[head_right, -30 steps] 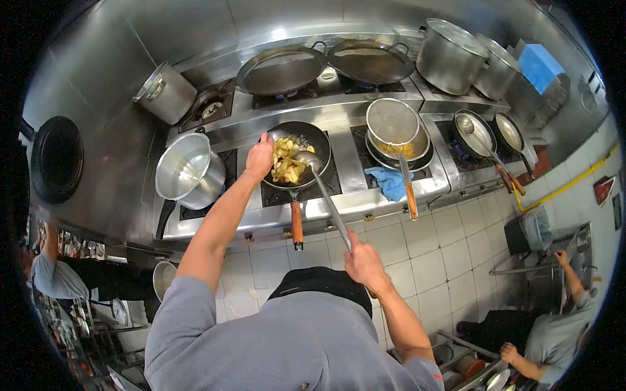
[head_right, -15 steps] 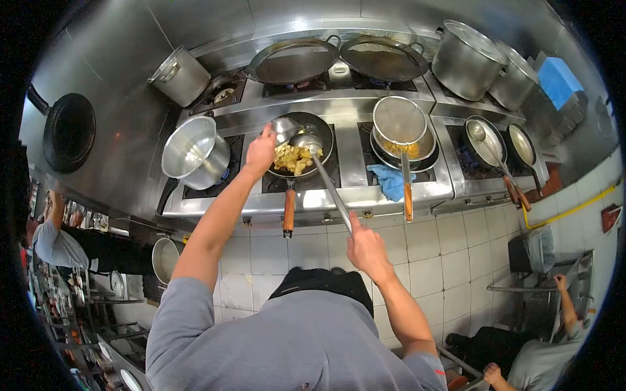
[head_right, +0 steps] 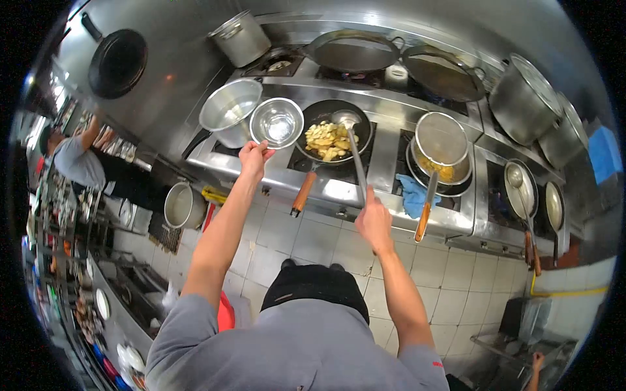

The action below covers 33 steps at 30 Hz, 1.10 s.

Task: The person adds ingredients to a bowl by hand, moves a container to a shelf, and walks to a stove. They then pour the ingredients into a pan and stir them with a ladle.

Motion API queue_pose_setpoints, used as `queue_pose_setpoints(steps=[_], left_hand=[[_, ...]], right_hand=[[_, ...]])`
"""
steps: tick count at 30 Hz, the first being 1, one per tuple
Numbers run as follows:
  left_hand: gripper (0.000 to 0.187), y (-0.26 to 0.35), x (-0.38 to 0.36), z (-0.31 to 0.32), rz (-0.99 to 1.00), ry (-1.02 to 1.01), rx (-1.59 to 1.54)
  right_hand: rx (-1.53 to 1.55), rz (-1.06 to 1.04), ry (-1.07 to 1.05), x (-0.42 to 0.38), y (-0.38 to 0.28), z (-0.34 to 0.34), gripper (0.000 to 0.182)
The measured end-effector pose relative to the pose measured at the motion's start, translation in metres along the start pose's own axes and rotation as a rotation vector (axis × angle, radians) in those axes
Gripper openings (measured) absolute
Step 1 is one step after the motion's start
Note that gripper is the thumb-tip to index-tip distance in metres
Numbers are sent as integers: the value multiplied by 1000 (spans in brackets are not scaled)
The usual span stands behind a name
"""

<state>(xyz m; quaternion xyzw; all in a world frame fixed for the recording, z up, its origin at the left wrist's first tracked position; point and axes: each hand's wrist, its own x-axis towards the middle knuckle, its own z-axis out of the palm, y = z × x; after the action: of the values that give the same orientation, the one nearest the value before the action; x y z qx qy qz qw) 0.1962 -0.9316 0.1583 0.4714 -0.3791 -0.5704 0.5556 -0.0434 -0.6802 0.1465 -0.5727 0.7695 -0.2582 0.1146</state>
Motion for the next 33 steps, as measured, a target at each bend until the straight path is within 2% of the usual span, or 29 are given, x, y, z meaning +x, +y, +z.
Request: queue_pose_setpoints(steps=[3, 5, 8, 9, 10, 11, 12, 14, 15, 16, 17, 18, 19, 20, 21, 22, 24, 27, 30, 32, 33], left_hand=[[26, 8, -34, -37, -81, 7, -95], [26, 15, -60, -63, -73, 29, -120], [26, 24, -96, -108, -68, 94, -138], [27, 27, -112, -122, -58, 104, -153], [27, 30, -127, -136, -42, 118, -166], [27, 30, -143, -154, -26, 155, -193], [27, 26, -161, -175, -4, 195, -221], [25, 12, -201, -224, -5, 292, -209], [25, 6, -225, -249, -16, 379, -251], [24, -2, -250, -270, -31, 459, -297], [24, -9, -278, -292, -43, 549, -330], [24, -14, -307, -315, -58, 634, -364], [24, -17, -336, -337, -24, 690, -389], [23, -21, -367, -358, -38, 822, -371], [22, -26, -399, -380, -64, 950, -353], [22, -31, -431, -402, -54, 997, -370], [19, -38, -495, -443, 68, 1218, -405], [19, -23, -578, -486, 217, 1431, -462], [19, -26, -648, -540, 363, 1605, -522], [16, -26, -687, -567, 428, 1712, -554], [14, -24, -702, -582, 446, 1761, -570]], right_hand=[[-69, -43, -59, 21, 6, 17, 66], [-162, 72, -148, 29, -2, 14, 60], [-179, 103, -209, 32, -17, -2, 64], [-181, 37, -166, 30, -20, -8, 67], [-170, -156, -17, 29, -12, -6, 66], [-56, -323, 116, 26, -16, -9, 59], [102, -380, 164, 15, -33, -19, 55], [537, -247, 132, -4, -41, -4, 43], [604, -208, 30, -13, -30, 6, 39], [540, -230, 32, -29, -35, 16, 37], [633, -246, 41, -38, -14, 54, 32], [749, -222, -77, -59, -11, 82, 27], [695, -313, -97, -78, -10, 114, 21], [698, -321, -271, -92, 32, 170, 18], [581, -249, -507, -115, 77, 222, 17], [504, 39, -856, -159, 22, 186, 24], [450, -261, -1156, -217, 21, 200, 19], [617, -249, -1090, -242, 159, 305, 14], [-43, 242, -1153, -255, 42, 237, 17], [175, 128, -1355, -252, 61, 250, 18], [125, 258, -1346, -253, 62, 261, 17]])
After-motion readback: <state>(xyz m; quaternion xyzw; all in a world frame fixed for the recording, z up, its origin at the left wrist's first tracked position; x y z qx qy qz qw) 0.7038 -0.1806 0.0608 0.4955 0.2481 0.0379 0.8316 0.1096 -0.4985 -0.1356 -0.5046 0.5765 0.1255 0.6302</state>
